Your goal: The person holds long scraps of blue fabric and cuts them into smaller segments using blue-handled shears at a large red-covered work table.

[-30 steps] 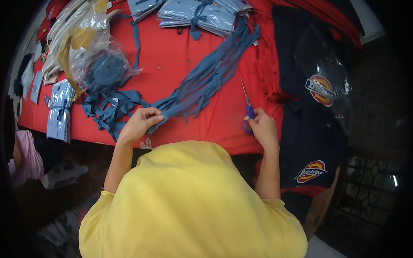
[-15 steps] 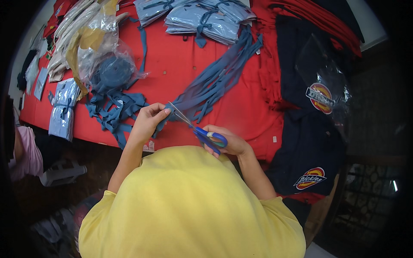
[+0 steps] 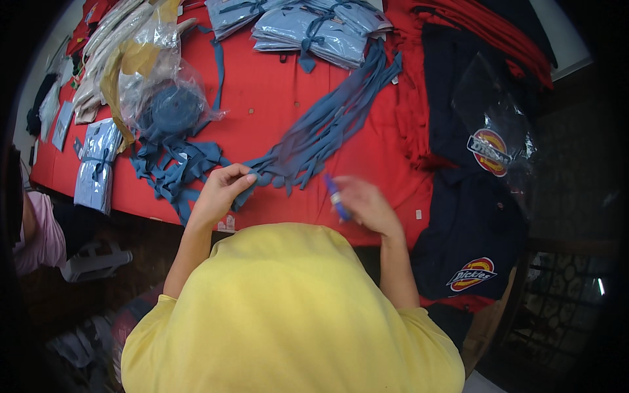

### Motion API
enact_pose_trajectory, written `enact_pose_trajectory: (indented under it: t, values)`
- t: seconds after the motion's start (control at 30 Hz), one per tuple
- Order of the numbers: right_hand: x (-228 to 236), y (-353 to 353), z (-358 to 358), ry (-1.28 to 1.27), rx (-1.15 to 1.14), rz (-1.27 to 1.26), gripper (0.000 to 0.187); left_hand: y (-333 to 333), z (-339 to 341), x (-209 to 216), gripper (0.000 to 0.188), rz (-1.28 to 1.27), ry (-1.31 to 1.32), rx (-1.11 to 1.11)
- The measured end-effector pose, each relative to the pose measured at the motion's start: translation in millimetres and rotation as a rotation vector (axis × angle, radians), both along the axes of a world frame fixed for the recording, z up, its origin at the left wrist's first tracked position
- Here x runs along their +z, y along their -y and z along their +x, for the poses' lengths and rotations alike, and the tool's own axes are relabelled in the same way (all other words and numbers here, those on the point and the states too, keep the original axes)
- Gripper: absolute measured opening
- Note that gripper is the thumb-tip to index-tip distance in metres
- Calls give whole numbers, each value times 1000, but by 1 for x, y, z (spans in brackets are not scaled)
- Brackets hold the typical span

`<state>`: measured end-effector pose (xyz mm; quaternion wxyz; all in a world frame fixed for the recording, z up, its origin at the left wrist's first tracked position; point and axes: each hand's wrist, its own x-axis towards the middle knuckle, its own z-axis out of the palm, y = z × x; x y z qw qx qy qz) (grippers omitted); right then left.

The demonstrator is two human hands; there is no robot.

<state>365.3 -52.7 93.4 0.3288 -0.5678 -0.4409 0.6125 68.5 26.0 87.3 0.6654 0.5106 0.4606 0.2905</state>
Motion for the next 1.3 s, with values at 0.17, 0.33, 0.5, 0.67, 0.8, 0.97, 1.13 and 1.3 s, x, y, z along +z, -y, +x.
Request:
enact_pose_trajectory:
  t: [0.17,0.33,0.5,0.67,0.8,0.97,1.13,1.3]
  values:
    - [-3,5,41,1203,-211,101,33,-5,0,1,14,314,-24,13]
    - [37,-4,15,1441,9,281,35,-3,16,46,32,304,10,31]
    - [75,-40,-70,388,161,600,43,-9,32,59,35,251,149,26]
    - [44,-89,-98,413,19,1130,18,-21,28,43,29,344,451,134]
    - [89,-118,-81,445,-142,1222,4,-17,7,29,17,521,-156,125]
    - [206,-104,41,-793,-281,1191,22,-32,-30,-19,16,1286,-606,217]
    - [263,16,295,-1127,-887,2059,24,-47,-67,-30,20,1363,-895,249]
    - [277,12,323,-243,-1137,2296,31,-50,-97,-31,19,1127,-890,148]
